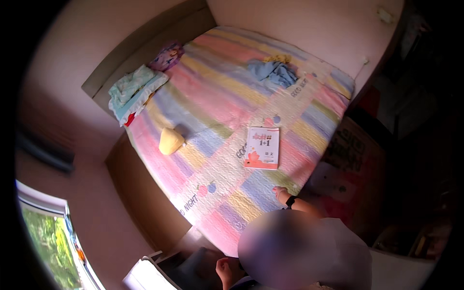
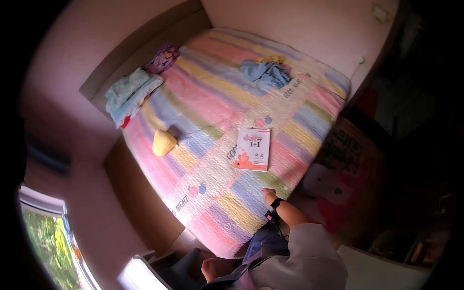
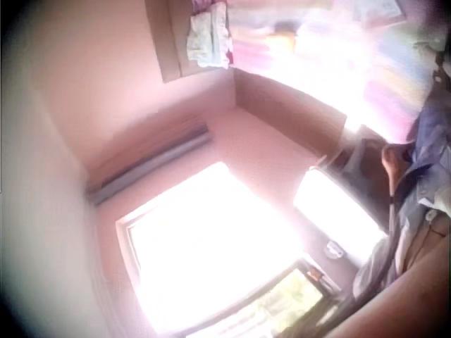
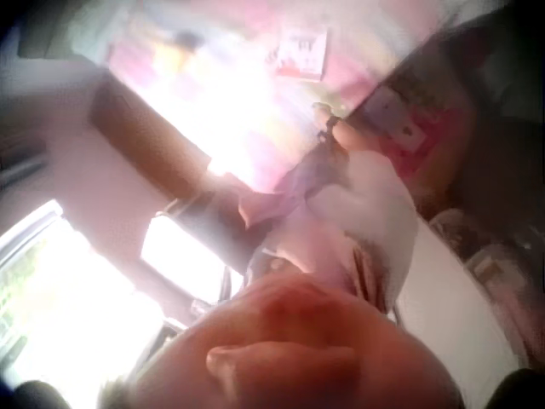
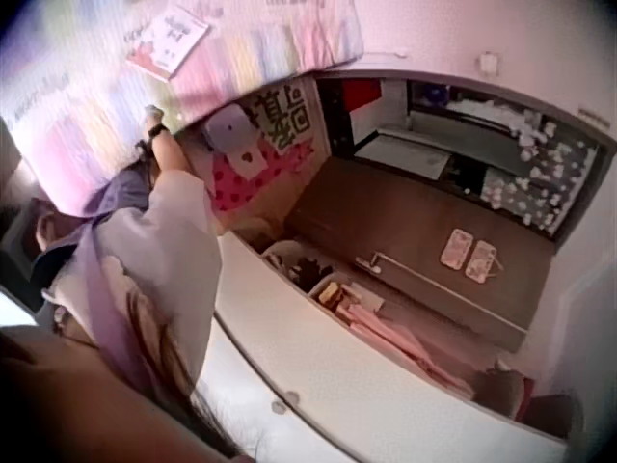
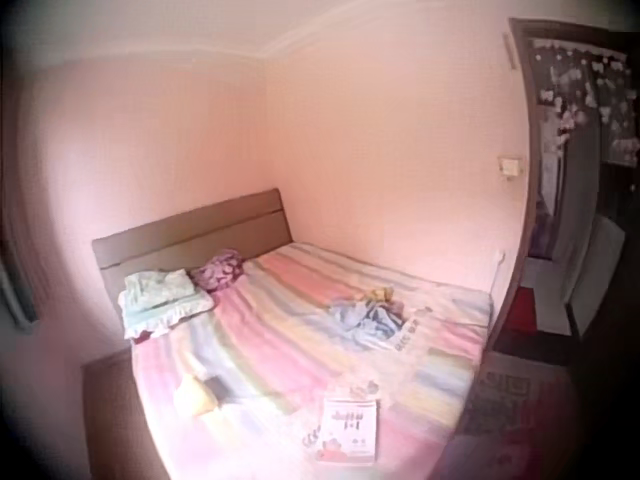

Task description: The person picks up a notebook and pen from a desk, places them into an open cupboard, handles several other items including a box, a bag, and a fan within the cupboard, and then examines a paper receipt.

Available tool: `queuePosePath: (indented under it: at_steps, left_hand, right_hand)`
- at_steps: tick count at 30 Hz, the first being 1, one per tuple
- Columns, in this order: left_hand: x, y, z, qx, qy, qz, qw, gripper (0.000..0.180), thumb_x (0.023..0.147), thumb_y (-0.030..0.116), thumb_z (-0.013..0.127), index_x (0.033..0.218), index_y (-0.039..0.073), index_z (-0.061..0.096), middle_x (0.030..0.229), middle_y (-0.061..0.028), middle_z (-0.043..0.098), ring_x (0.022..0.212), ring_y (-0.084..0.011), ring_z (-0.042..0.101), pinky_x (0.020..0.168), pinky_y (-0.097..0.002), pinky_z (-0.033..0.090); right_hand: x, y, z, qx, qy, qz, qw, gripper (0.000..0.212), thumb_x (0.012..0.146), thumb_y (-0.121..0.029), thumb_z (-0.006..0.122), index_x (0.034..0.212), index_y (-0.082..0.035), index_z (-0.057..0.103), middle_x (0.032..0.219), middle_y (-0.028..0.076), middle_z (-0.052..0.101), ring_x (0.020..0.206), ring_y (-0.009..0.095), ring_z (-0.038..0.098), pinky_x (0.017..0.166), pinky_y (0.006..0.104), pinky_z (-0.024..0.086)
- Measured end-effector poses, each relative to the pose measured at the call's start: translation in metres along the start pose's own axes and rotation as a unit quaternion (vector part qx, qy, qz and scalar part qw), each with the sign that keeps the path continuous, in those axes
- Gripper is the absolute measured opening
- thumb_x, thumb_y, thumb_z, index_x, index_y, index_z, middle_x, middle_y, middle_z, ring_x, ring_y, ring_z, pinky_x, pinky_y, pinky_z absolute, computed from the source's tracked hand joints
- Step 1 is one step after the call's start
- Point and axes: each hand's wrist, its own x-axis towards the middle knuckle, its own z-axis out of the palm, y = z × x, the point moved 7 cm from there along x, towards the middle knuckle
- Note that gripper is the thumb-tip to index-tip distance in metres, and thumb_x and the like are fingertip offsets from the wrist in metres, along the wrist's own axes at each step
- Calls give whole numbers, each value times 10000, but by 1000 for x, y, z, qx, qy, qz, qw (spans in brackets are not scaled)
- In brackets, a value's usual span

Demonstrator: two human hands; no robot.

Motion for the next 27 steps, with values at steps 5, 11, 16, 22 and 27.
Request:
queuePosePath:
  at_steps: [5, 11, 16, 22, 27]
  left_hand:
    - [-36, 25, -55, -49, 211, -99, 971, 161, 798, -58, 441, 843, 3, 583, 790, -42, 596, 743, -95, 552, 683, -209, 433]
    - [-116, -46, -102, -91, 375, -139, 912, 152, 723, -26, 498, 765, 21, 636, 717, -58, 605, 689, -169, 559, 627, -277, 469]
    - [-145, -74, -111, -102, 419, -215, 876, 237, 718, -69, 383, 775, 1, 602, 672, -48, 590, 619, -106, 552, 542, -219, 433]
    - [-113, -69, -82, -324, 388, -160, 848, 169, 805, 3, 448, 891, 14, 593, 776, -54, 616, 690, -112, 585, 609, -215, 467]
    - [-94, -19, -68, -492, 246, -109, 828, 255, 910, 186, 436, 1038, 3, 558, 957, -115, 626, 837, -177, 616, 734, -279, 494]
  right_hand:
    - [-30, -14, 125, -47, 1, 22, 999, 290, 779, -434, 625, 747, -158, 543, 550, -53, 402, 437, 82, 284, 421, 226, 256]
    - [-6, -52, 130, 28, 67, 44, 996, 340, 737, -497, 636, 737, -188, 495, 524, -37, 283, 404, 103, 249, 345, 224, 200]
    - [-7, -97, 166, -336, -55, 8, 940, 313, 748, -355, 665, 895, -120, 522, 585, -2, 356, 392, 88, 327, 343, 229, 201]
    - [-65, -150, 251, -434, -147, -112, 882, 334, 771, -329, 635, 958, -70, 535, 617, 49, 500, 349, 85, 298, 320, 235, 198]
    - [-281, -97, 334, -530, -293, -84, 791, 310, 806, -275, 608, 988, -40, 521, 607, 38, 493, 381, 76, 358, 331, 219, 214]
